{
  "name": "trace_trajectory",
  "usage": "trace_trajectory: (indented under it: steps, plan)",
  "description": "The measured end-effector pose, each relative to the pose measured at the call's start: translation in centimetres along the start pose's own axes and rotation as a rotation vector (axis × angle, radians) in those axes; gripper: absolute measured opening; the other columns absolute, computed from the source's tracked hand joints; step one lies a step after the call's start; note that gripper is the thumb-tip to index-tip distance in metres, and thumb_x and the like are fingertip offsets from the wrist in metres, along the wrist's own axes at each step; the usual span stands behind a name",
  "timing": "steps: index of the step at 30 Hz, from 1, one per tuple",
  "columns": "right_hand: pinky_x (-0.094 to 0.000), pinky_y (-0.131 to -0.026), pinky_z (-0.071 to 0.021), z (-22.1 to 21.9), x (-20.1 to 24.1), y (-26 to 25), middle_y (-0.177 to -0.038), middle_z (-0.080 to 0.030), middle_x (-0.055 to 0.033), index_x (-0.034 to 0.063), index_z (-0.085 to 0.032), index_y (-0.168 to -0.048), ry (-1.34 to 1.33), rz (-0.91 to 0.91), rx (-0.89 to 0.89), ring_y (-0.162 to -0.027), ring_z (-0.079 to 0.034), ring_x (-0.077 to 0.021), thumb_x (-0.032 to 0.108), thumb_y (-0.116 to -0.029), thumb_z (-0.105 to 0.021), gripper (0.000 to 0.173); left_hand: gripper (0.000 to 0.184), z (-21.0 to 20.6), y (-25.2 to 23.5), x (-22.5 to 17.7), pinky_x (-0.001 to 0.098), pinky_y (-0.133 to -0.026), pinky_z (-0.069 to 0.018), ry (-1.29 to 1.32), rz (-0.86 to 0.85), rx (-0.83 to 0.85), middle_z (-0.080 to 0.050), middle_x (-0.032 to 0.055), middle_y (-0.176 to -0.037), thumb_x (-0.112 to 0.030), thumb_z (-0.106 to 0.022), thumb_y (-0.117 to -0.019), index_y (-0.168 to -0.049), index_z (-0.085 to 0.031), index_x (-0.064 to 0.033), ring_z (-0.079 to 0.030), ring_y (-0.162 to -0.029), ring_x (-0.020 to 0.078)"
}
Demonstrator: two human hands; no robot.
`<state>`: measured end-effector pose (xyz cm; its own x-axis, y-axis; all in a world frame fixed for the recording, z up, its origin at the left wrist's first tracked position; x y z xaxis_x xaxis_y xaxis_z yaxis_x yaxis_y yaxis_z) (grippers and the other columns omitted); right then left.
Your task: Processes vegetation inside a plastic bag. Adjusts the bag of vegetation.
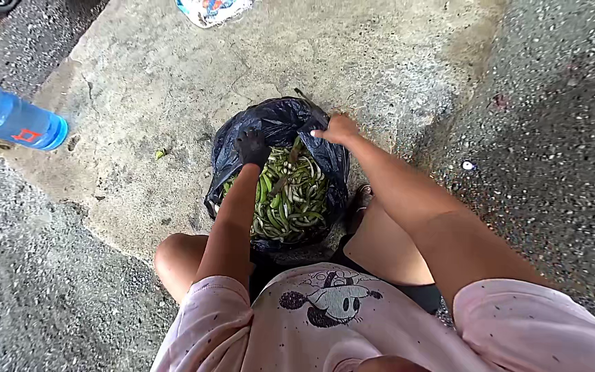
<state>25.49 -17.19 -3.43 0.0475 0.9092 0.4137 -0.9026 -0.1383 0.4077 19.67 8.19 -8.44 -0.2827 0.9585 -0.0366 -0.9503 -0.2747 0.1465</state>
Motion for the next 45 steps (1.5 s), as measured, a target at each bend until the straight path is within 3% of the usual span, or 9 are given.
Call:
trace_trajectory:
  steps: [4,5,6,10,18,29,35,40,45]
  plan:
    - [-0.0707,-0.088,-0.0498,-0.3,-0.6,-0.9,-0.123,-0.063,-0.0341,-0.0063,-0.051,-0.136,0.041,-0.017,0.001,-0.116,-0.062,-0.0514,0.033,-0.0902,-0.076,0.065,0.033,3.6,0.7,-1.8,0.063,-0.106,-0.0409,-0.021,-0.073,-0.093,-0.066,0.0123,-0.132,-0.033,-0.054,-0.099,-0.112,-0.075,-0.0118,-0.056,-0.128,0.0386]
    - [-0.0728,-0.085,-0.0487,0.2,-0.7,-0.8,-0.121,-0.063,-0.0347,-0.005,-0.053,-0.135,0.05,-0.015,-0.015,-0.114,-0.063,-0.0532,0.024,-0.0891,-0.075,0.059,0.04,8.8,1.6,-3.5,0.0592,-0.117,-0.0286,-0.048,0.013,0.36,-0.046,0.0124,-0.156,-0.029,-0.043,-0.1078,-0.139,-0.06,-0.0103,-0.037,-0.147,0.0368]
    - [-0.0744,-0.082,-0.0479,0.8,-0.8,-0.7,-0.12,-0.064,-0.0351,-0.0038,-0.054,-0.134,0.058,-0.017,-0.038,-0.112,-0.063,-0.0547,0.017,-0.0874,-0.074,0.055,0.042,11.3,1.8,-4.2,0.0588,-0.119,-0.0245,-0.036,0.043,0.49,-0.039,0.0145,-0.161,-0.026,-0.042,-0.1091,-0.145,-0.054,-0.0079,-0.031,-0.15,0.0377]
    - [-0.0734,-0.083,-0.0487,3.7,-2.8,-1.7,-0.121,-0.064,-0.0338,0.0001,-0.054,-0.134,0.037,-0.114,-0.133,-0.114,-0.063,-0.0539,0.017,-0.0902,-0.067,0.048,0.031,5.4,-2.9,-0.5,0.0659,-0.104,-0.0406,0.011,-0.075,-0.177,-0.067,0.0102,-0.129,-0.035,-0.056,-0.0975,-0.114,-0.074,-0.0152,-0.058,-0.126,0.0377]
    - [-0.0694,-0.086,-0.0492,6.6,-4.4,-1.6,-0.122,-0.066,-0.0292,0.0032,-0.053,-0.136,-0.168,-0.229,-0.362,-0.116,-0.064,-0.0482,0.018,-0.0931,-0.059,0.045,0.034,7.4,-5.3,2.3,0.0655,-0.102,-0.0422,0.032,0.089,-0.065,-0.065,0.0079,-0.132,-0.037,-0.053,-0.0963,-0.112,-0.073,-0.0154,-0.056,-0.129,0.0352]
    - [-0.0689,-0.088,-0.0478,8.3,-1.9,0.9,-0.12,-0.067,-0.0288,0.0026,-0.054,-0.132,-0.129,-0.066,-0.37,-0.116,-0.064,-0.048,0.018,-0.093,-0.059,0.042,0.038,8.8,-3.9,5.2,0.064,-0.1,-0.0436,0.169,0.18,-0.101,-0.066,0.0045,-0.131,-0.05,-0.055,-0.0931,-0.113,-0.073,-0.0222,-0.057,-0.128,0.0324]
    - [-0.0722,-0.088,-0.0458,8.7,-3.0,1.9,-0.118,-0.064,-0.0323,-0.002,-0.055,-0.13,-0.112,0.067,-0.242,-0.114,-0.062,-0.0507,0.012,-0.0912,-0.062,0.042,0.051,8.5,-0.4,4.7,0.0709,-0.097,-0.0438,0.233,0.118,0.037,-0.059,0.0147,-0.14,-0.056,-0.059,-0.0923,-0.128,-0.066,-0.0198,-0.054,-0.129,0.0412]
    - [-0.0284,-0.061,-0.0567,8.1,-3.0,3.7,-0.092,-0.054,-0.0046,0.0025,-0.052,-0.12,-0.631,0.174,-0.159,-0.064,-0.058,-0.0086,0.001,-0.0915,-0.062,0.031,0.045,9.1,7.4,2.5,0.0658,-0.099,-0.0476,0.338,0.03,0.046,-0.064,0.0158,-0.13,-0.048,-0.064,-0.0933,-0.122,-0.07,-0.0135,-0.061,-0.123,0.037]
    - [-0.0246,-0.059,-0.0567,9.6,-3.2,4.8,-0.087,-0.055,0.0006,0.0053,-0.052,-0.109,-0.766,0.252,-0.251,-0.062,-0.058,-0.0046,0.0,-0.0904,-0.061,0.021,0.04,1.8,15.0,-4.8,0.0663,-0.087,-0.0521,0.452,-0.186,0.37,-0.073,0.0149,-0.102,-0.047,-0.063,-0.0962,-0.105,-0.075,-0.0104,-0.07,-0.1,0.0362]
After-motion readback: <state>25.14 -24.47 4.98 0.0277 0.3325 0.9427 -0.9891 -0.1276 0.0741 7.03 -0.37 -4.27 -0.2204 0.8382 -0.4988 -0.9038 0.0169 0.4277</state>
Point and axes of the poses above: each hand's wrist, its own y-axis away from the middle knuckle, its own z-axis out of the back of the hand, x = y × z, the point moved 3 cm from there along -y, towards the middle knuckle
